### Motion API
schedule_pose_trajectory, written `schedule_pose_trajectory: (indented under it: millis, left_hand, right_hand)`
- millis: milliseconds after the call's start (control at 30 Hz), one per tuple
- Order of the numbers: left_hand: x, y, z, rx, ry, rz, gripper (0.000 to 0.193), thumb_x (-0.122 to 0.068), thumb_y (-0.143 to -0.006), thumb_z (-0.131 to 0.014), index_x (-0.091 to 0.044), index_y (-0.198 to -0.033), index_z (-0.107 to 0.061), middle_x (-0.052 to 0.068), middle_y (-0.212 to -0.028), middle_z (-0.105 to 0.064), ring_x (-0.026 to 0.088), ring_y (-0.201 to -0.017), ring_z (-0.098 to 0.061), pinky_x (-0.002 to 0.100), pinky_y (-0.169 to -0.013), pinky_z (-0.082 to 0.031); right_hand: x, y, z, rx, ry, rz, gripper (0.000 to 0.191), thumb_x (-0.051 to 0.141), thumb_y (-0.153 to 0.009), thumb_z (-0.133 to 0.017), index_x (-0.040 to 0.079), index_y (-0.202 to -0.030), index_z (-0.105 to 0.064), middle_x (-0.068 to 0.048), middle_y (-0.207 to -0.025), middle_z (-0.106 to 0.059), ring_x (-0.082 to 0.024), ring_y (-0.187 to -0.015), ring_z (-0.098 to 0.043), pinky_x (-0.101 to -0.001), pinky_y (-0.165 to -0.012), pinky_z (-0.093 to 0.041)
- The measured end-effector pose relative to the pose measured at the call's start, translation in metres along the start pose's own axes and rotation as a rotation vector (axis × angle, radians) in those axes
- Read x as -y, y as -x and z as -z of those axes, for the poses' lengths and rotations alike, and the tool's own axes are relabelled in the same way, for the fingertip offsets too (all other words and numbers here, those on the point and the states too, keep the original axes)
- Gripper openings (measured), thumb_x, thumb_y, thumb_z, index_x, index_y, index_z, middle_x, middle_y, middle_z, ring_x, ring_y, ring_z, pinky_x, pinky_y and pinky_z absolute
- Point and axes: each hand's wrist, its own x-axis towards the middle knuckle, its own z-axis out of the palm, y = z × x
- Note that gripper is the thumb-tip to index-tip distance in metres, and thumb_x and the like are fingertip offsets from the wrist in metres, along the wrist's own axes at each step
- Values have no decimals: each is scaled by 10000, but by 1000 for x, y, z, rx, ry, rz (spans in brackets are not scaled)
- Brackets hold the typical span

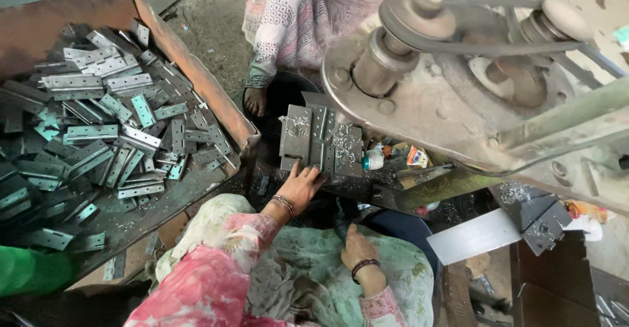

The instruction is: The person repeatedly picks small metal brackets from a cardboard box, places them into a press machine, and operates the lever to process them. The person then removes the processed brackets and places them back into the box. The task is performed continuously throughout the clip.

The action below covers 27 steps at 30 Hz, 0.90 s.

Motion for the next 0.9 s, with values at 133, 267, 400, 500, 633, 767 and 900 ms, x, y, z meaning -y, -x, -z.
schedule_pose_trajectory:
  millis: [133,267,400,500,633,767,900]
  left_hand:
    - [-15,-2,3,138,58,225,510,-350,-930,-556,-76,-1357,-610,170,-1417,-494,360,-1361,-394,716,-1165,-163]
    - [-20,-18,6,111,-106,350,484,-400,-982,-495,-59,-1273,-677,127,-1464,-490,424,-1444,-303,789,-1125,-118]
    - [-23,-29,2,217,-142,382,413,-331,-992,-465,-85,-1168,-745,95,-1479,-510,419,-1489,-247,803,-1131,-86]
    - [-28,-30,2,253,-126,374,423,-331,-999,-450,-79,-1150,-754,91,-1449,-534,415,-1501,-228,811,-1133,-78]
    - [-35,-28,10,279,-110,384,418,-344,-1008,-461,-73,-1122,-758,117,-1458,-536,448,-1497,-222,796,-1127,-82]
    - [-32,-37,17,273,-117,418,408,-355,-1001,-476,-83,-1111,-760,123,-1428,-549,456,-1479,-244,810,-1112,-103]
    - [-24,-53,16,321,-114,440,358,-318,-1009,-498,-115,-1131,-766,145,-1419,-559,468,-1487,-264,810,-1127,-119]
  right_hand:
    - [3,1,3,51,-19,-6,494,166,-853,-659,30,-1290,-472,-242,-1189,-674,-419,-1115,-672,-499,-961,-552]
    - [3,2,5,91,-53,38,616,211,-846,-699,0,-1351,-417,-258,-1204,-651,-415,-1145,-649,-491,-966,-542]
    - [2,2,4,93,-35,38,581,206,-854,-671,0,-1341,-430,-247,-1205,-659,-408,-1141,-653,-495,-963,-538]
    - [0,-1,1,65,-20,52,455,171,-888,-607,-4,-1289,-479,-244,-1193,-677,-407,-1123,-671,-502,-954,-545]
    - [-4,-7,-6,83,-15,28,403,128,-883,-583,-6,-1253,-497,-266,-1178,-676,-415,-1120,-669,-503,-960,-543]
    - [-9,-11,-15,75,-22,46,449,148,-876,-600,-15,-1272,-468,-270,-1171,-667,-422,-1113,-660,-505,-948,-544]
    - [-12,-13,-27,83,-8,29,442,146,-887,-578,-8,-1284,-461,-274,-1167,-675,-435,-1114,-657,-521,-952,-534]
